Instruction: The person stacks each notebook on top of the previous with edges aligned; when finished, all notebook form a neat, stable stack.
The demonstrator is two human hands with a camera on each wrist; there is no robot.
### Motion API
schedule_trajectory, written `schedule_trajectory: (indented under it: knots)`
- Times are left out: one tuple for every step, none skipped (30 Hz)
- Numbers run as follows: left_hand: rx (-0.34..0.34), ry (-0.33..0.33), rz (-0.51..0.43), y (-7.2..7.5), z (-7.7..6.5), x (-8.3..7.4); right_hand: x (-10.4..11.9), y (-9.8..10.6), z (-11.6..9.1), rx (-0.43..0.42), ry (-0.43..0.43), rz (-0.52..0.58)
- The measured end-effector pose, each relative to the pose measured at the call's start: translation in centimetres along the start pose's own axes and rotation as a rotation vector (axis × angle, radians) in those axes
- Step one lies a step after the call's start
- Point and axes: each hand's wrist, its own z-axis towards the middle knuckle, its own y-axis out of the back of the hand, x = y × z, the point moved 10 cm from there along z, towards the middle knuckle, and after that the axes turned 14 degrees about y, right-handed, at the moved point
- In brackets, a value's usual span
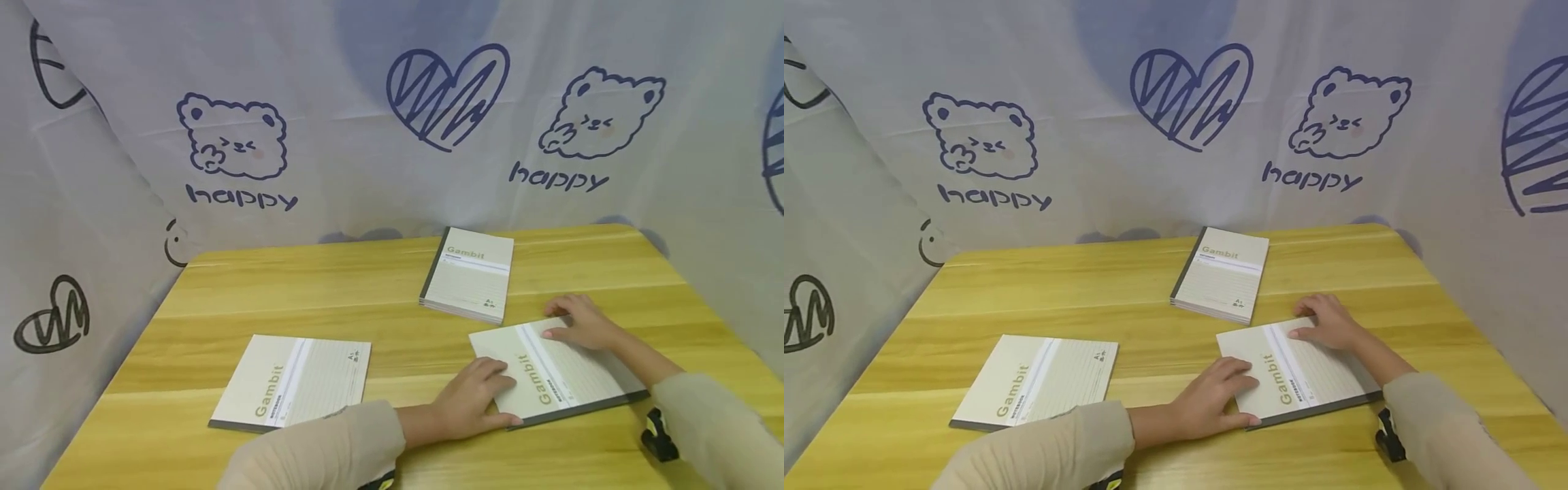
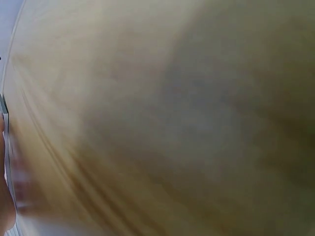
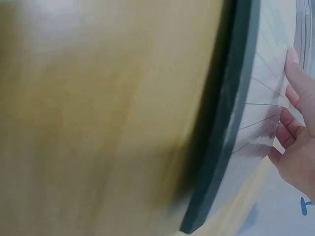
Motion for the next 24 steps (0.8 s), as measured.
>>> schedule_trajectory:
  knots:
    - [0.005,0.000,0.000,-0.1,0.1,-0.1,-0.1,0.1,0.1,0.002,0.005,-0.004]
    - [0.009,0.001,0.001,-0.1,0.1,-0.1,-0.1,0.2,0.1,0.007,0.008,-0.014]
    - [0.010,0.000,0.003,-0.2,0.2,-0.2,-0.1,0.3,0.2,0.011,0.014,-0.021]
    - [0.011,-0.001,0.007,-0.2,0.2,-0.2,0.0,0.4,0.3,0.014,0.022,-0.028]
    - [0.011,-0.003,0.013,-0.2,0.3,-0.2,0.0,0.5,0.4,0.021,0.024,-0.034]
    - [0.012,-0.006,0.019,-0.3,0.3,-0.3,0.0,0.5,0.5,0.029,0.023,-0.038]
    - [0.016,-0.009,0.025,-0.3,0.3,-0.4,-0.1,0.6,0.6,0.037,0.019,-0.043]
    - [0.018,-0.014,0.034,-0.3,0.3,-0.4,-0.1,0.6,0.6,0.045,0.015,-0.048]
    - [0.020,-0.020,0.042,-0.4,0.3,-0.5,-0.1,0.6,0.7,0.052,0.013,-0.050]
    - [0.022,-0.025,0.051,-0.4,0.3,-0.6,-0.2,0.5,0.7,0.060,0.004,-0.053]
    - [0.024,-0.031,0.059,-0.5,0.3,-0.6,-0.2,0.5,0.7,0.069,-0.009,-0.052]
    - [0.024,-0.037,0.066,-0.5,0.3,-0.6,-0.2,0.5,0.7,0.073,-0.014,-0.053]
    - [0.021,-0.045,0.077,-0.4,0.2,-0.7,0.0,0.5,0.8,0.077,-0.013,-0.055]
    - [0.018,-0.053,0.091,-0.4,0.2,-0.7,0.2,0.5,0.9,0.080,-0.007,-0.044]
    - [0.014,-0.063,0.108,-0.4,0.1,-0.7,0.3,0.5,0.9,0.090,-0.009,-0.032]
    - [0.012,-0.072,0.125,-0.4,0.0,-0.7,0.4,0.5,1.0,0.101,-0.009,-0.018]
    - [0.009,-0.081,0.142,-0.5,0.0,-0.8,0.6,0.5,1.0,0.111,-0.007,0.000]
    - [0.007,-0.090,0.157,-0.5,-0.1,-0.8,0.7,0.4,1.1,0.123,-0.004,0.020]
    - [0.006,-0.098,0.173,-0.5,-0.2,-0.8,0.8,0.4,1.1,0.136,-0.002,0.046]
    - [0.006,-0.103,0.183,-0.6,-0.2,-0.8,0.9,0.4,1.1,0.147,-0.001,0.072]
    - [0.005,-0.106,0.188,-0.6,-0.3,-0.8,1.0,0.4,1.1,0.159,-0.003,0.089]
    - [0.007,-0.107,0.191,-0.6,-0.3,-0.8,1.1,0.4,1.1,0.166,-0.001,0.112]
    - [0.008,-0.109,0.194,-0.6,-0.3,-0.8,1.2,0.6,1.1,0.172,0.005,0.130]
    - [0.012,-0.110,0.199,-0.6,-0.4,-0.8,1.4,0.7,1.1,0.176,0.013,0.144]
